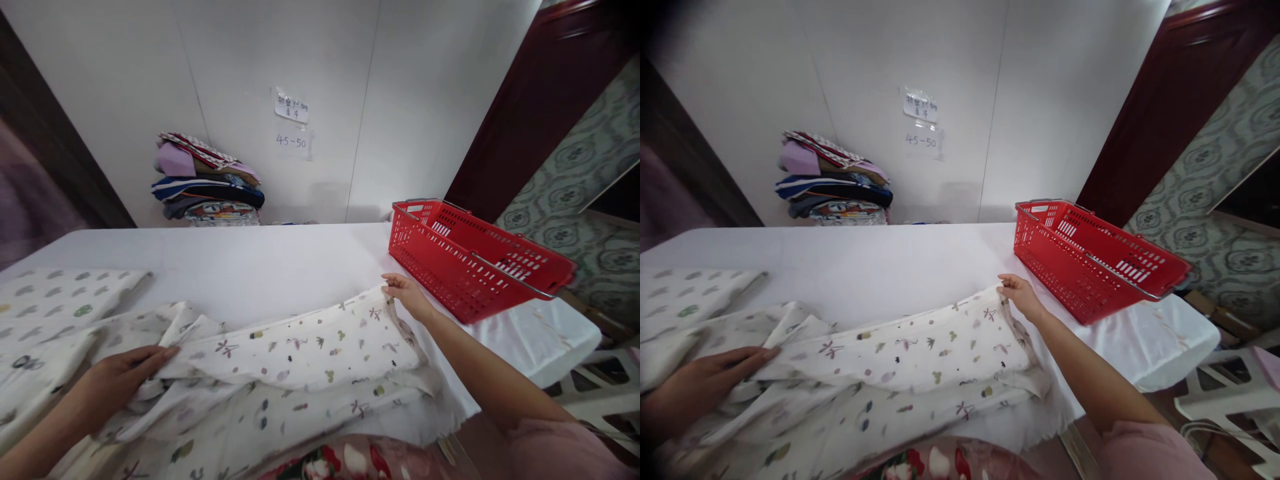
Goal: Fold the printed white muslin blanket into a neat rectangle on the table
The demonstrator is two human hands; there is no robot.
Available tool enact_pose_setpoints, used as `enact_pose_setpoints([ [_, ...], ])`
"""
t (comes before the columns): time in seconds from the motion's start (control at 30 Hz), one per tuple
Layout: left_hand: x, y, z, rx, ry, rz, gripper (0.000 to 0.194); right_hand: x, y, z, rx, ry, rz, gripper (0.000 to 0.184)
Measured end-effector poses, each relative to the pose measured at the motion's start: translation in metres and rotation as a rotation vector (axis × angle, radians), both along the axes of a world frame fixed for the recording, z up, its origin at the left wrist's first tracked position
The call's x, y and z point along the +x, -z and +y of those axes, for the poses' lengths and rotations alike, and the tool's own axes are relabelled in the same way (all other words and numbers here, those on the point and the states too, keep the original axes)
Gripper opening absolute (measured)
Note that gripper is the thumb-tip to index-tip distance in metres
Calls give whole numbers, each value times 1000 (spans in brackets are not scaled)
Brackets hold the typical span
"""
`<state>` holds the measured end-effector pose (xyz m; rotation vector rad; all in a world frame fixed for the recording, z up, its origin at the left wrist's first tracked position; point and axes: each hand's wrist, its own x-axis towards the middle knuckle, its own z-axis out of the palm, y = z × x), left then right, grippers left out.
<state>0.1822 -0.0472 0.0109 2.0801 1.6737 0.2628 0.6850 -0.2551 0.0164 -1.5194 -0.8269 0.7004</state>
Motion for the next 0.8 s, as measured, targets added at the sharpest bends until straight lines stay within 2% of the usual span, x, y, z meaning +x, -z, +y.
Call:
enact_pose_setpoints([
  [0.1, 3, -10, -4, -83, 4, -78, 46, 4, -4, -7, -88, -30, -93, 49],
  [0.27, 10, -32, -16, -50, 125, -141, 46, 17, -16, -21, -259, -166, -267, 43],
  [0.33, 13, -40, -20, -22, 150, -183, 47, 22, -24, -24, -281, -207, -344, 41],
  [0.43, 18, -54, -27, -11, 184, -241, 46, 31, -37, -30, -280, -185, -519, 40],
  [0.57, 26, -75, -39, 9, 264, -288, 45, 39, -55, -44, -312, -82, -716, 30],
  [0.63, 29, -86, -47, 53, 333, -273, 44, 41, -65, -56, -313, -29, -685, 26],
  [0.73, 27, -98, -61, 115, 438, -180, 42, 42, -76, -81, -254, 4, -402, 25],
  [0.8, 23, -100, -72, 96, 487, -118, 38, 43, -76, -99, -217, 104, -321, 26],
])
